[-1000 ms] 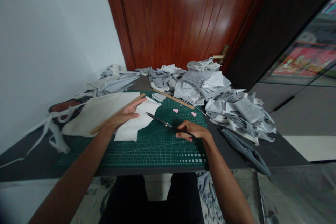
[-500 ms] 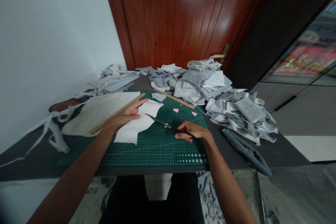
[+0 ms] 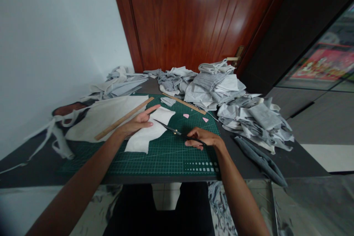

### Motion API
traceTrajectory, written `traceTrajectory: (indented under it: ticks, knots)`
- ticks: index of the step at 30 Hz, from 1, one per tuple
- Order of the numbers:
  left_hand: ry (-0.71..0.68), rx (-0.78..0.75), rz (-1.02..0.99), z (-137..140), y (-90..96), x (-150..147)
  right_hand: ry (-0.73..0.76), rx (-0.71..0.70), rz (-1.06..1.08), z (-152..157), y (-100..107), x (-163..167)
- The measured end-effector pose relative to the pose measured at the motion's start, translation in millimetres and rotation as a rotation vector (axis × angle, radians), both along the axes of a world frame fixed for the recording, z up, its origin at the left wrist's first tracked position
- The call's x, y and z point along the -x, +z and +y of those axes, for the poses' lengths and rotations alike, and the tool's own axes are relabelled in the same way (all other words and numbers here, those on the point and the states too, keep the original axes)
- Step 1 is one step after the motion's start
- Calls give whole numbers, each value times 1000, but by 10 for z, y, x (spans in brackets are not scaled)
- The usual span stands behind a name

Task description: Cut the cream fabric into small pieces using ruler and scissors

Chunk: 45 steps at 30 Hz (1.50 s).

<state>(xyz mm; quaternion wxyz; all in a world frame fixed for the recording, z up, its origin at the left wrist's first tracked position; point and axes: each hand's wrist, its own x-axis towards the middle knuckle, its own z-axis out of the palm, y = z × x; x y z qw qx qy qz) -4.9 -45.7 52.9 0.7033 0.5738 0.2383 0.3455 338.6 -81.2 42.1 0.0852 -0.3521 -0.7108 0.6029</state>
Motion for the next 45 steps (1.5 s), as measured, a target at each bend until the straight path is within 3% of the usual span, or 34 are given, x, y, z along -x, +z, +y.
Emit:
traceTrajectory:
  ticks: [11, 45]
  knots:
    - [-14, 67, -14, -1, -94, -132, -3, -27, -37, -11, 12, 7]
    - [-11, 71, -33, -9, -65, -109, -17, -72, -66, -49, 62, 54]
